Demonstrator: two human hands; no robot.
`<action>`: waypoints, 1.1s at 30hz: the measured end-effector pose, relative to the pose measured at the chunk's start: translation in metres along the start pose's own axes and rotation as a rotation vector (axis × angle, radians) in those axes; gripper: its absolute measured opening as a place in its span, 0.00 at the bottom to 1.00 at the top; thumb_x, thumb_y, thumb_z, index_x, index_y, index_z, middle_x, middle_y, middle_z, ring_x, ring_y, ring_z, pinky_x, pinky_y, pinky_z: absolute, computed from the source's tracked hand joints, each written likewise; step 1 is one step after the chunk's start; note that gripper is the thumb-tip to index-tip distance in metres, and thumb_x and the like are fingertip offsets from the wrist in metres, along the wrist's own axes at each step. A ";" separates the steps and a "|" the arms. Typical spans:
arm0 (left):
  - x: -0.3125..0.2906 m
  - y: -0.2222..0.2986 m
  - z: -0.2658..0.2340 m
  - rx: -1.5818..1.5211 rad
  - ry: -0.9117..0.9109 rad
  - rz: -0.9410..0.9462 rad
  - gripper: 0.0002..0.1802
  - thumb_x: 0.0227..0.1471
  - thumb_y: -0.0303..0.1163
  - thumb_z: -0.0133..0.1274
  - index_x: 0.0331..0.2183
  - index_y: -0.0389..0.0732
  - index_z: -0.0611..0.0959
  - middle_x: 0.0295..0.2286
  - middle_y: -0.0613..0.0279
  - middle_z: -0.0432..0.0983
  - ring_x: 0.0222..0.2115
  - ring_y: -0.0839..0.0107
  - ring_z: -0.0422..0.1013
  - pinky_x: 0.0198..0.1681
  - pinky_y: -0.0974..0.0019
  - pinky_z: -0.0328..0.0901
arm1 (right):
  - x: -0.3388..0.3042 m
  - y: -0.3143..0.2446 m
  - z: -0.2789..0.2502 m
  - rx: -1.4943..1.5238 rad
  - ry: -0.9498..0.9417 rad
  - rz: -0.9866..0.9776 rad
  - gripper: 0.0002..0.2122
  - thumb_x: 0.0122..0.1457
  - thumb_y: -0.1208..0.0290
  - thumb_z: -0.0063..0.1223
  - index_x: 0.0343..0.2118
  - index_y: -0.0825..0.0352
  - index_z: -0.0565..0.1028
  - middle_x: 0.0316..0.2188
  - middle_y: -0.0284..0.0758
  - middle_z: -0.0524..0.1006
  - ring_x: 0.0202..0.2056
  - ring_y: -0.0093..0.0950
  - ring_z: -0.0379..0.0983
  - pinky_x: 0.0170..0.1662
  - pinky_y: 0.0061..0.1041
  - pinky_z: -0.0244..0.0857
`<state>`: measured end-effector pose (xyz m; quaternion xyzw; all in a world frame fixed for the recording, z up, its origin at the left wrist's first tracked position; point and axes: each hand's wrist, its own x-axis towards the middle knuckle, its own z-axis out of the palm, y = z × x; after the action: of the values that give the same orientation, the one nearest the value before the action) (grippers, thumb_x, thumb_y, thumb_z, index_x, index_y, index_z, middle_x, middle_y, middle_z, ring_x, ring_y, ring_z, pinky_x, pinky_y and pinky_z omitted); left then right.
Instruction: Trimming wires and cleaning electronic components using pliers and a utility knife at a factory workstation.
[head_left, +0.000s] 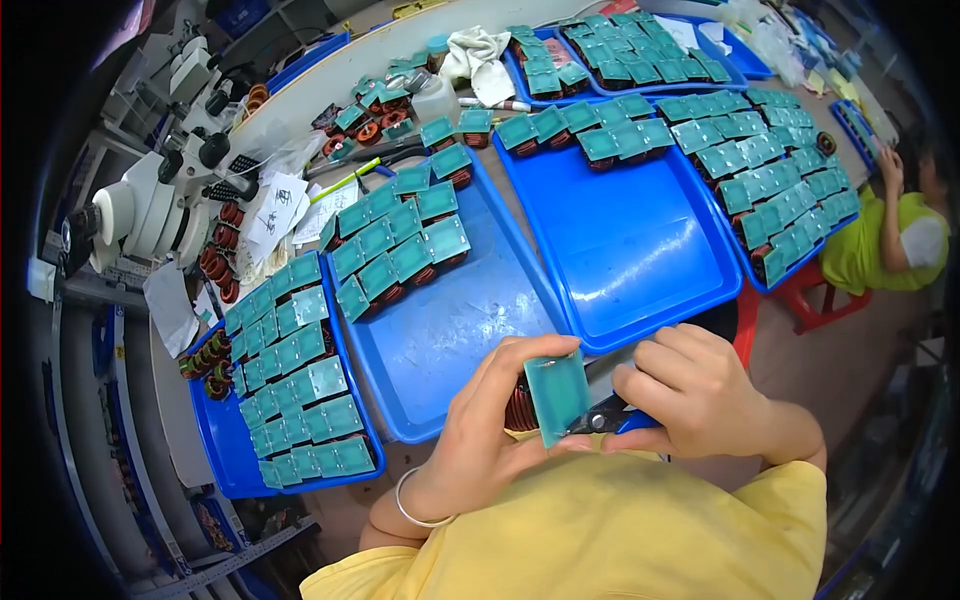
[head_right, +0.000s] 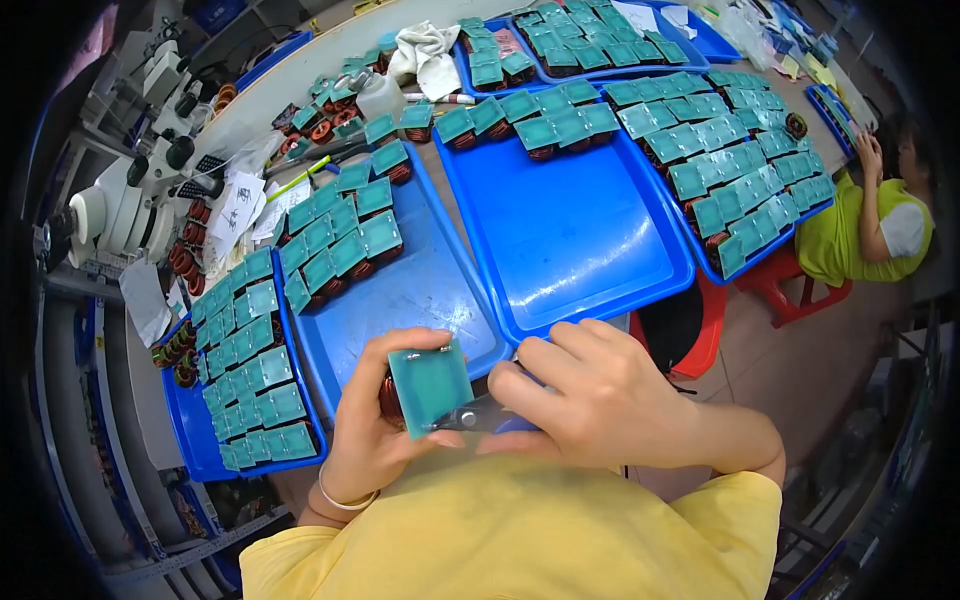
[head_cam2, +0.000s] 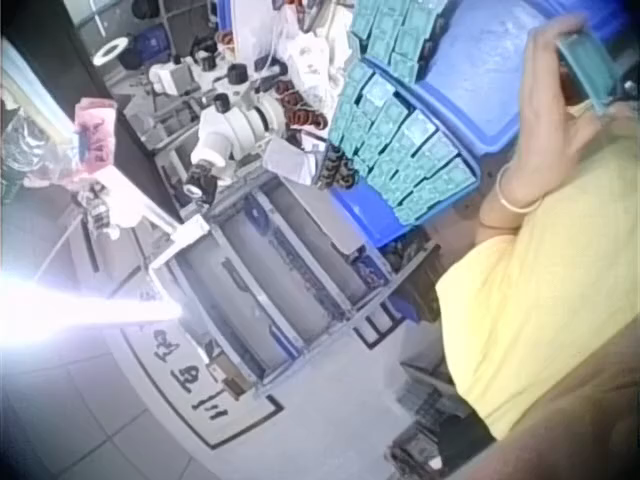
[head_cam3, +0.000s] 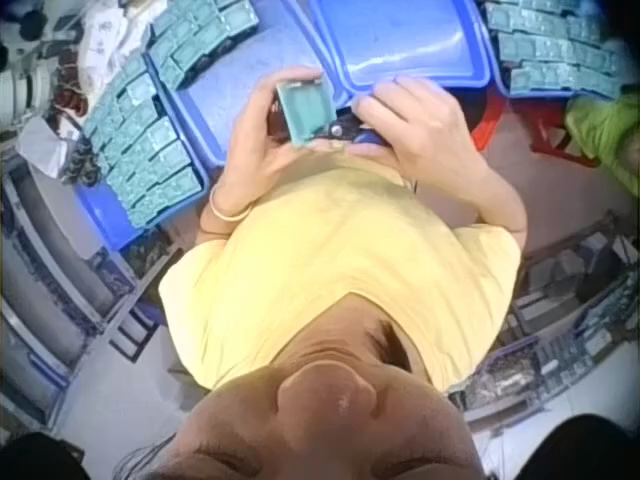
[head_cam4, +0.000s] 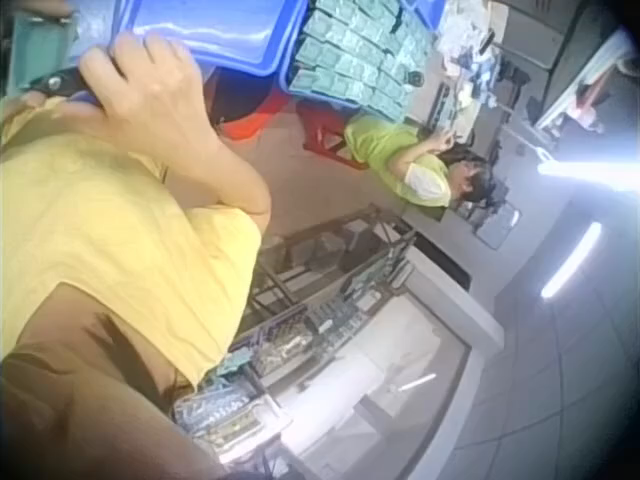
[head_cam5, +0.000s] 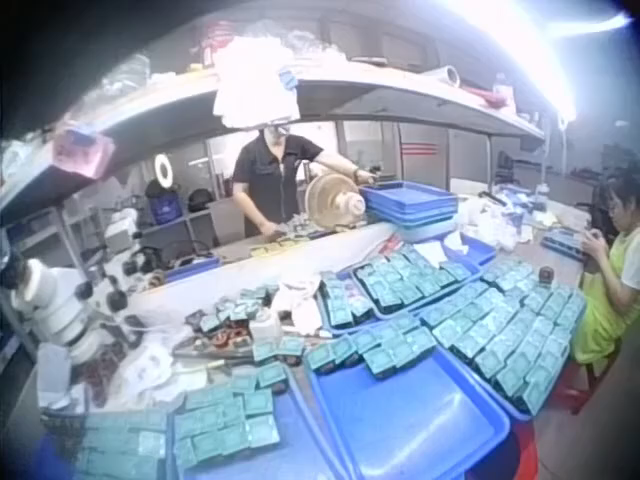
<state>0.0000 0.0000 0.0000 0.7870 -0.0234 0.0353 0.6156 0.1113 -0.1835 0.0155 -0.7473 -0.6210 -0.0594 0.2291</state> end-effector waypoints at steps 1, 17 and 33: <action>0.001 0.000 0.002 -0.020 0.009 -0.028 0.41 0.32 0.39 0.66 0.47 0.37 0.65 0.44 0.59 0.63 0.44 0.68 0.66 0.46 0.68 0.63 | -0.002 0.001 0.001 0.012 -0.018 0.005 0.21 0.45 0.48 0.54 0.25 0.67 0.69 0.17 0.34 0.61 0.20 0.31 0.62 0.23 0.26 0.56; -0.006 0.000 0.003 -0.187 0.008 0.063 0.36 0.35 0.26 0.63 0.47 0.35 0.63 0.42 0.55 0.65 0.44 0.68 0.65 0.46 0.68 0.61 | 0.003 0.014 -0.005 -0.009 0.082 0.108 0.23 0.45 0.48 0.53 0.28 0.68 0.69 0.21 0.35 0.62 0.22 0.33 0.60 0.26 0.28 0.53; -0.002 -0.002 0.004 -0.068 -0.003 0.174 0.35 0.34 0.26 0.64 0.45 0.34 0.65 0.42 0.50 0.65 0.45 0.61 0.65 0.46 0.65 0.62 | 0.013 0.007 -0.008 0.020 0.093 0.064 0.22 0.43 0.48 0.55 0.27 0.67 0.69 0.19 0.33 0.62 0.21 0.31 0.60 0.25 0.27 0.53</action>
<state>-0.0020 -0.0037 -0.0029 0.7607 -0.0937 0.0868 0.6365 0.1222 -0.1755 0.0258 -0.7609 -0.5859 -0.0806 0.2671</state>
